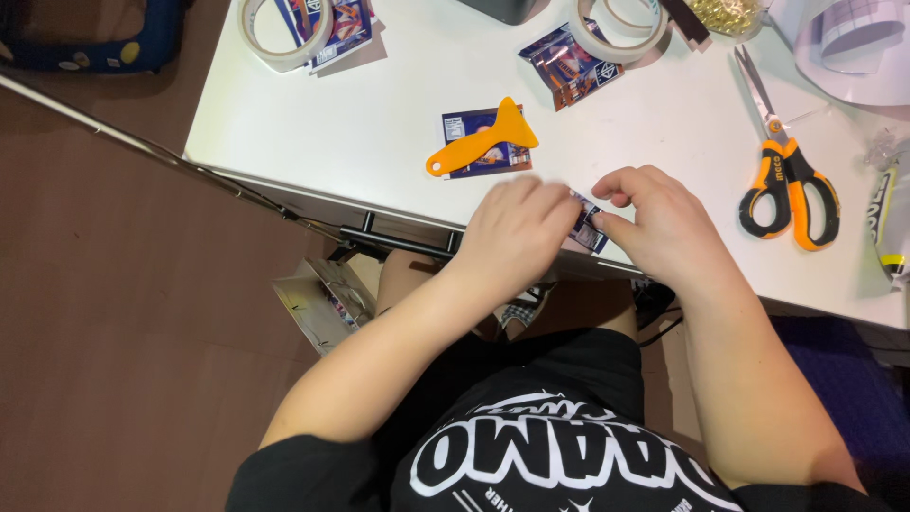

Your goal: The person wraps small rectangular packets with clear adhesive tape. They pick up each packet, apply tape to the edges, fold the tape over, and press it down to seal the packet. The wrapped packets are placed on the table.

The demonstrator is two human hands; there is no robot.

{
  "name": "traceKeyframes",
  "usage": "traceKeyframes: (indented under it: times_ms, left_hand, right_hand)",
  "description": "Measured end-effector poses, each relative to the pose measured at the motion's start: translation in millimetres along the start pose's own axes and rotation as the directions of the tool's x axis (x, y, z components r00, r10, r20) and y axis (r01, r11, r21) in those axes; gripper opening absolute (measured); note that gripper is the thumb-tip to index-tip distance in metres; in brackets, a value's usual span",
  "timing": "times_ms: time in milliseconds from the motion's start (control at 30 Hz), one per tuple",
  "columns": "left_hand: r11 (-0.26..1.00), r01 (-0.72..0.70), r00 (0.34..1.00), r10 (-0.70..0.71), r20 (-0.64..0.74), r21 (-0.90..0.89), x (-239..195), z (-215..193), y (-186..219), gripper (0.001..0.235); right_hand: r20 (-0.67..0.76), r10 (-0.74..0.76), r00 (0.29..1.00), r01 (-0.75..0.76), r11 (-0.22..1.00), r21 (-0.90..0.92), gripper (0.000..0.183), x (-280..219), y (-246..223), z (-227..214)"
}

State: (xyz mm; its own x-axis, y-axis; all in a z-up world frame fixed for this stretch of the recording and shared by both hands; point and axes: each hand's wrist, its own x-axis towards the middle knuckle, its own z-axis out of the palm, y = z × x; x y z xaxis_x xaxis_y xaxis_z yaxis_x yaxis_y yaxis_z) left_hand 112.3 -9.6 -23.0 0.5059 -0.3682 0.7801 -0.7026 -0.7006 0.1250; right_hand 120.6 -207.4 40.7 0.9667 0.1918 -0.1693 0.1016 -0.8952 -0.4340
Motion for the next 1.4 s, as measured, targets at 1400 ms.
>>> traceKeyframes:
  times_ms: [1400]
  left_hand:
    - [0.946,0.122,0.992,-0.122,-0.022,0.301,-31.2,12.6,51.6,0.038]
  right_hand:
    - [0.063,0.076,0.995,-0.079,0.996,0.044,0.01,56.0,-48.8,-1.6]
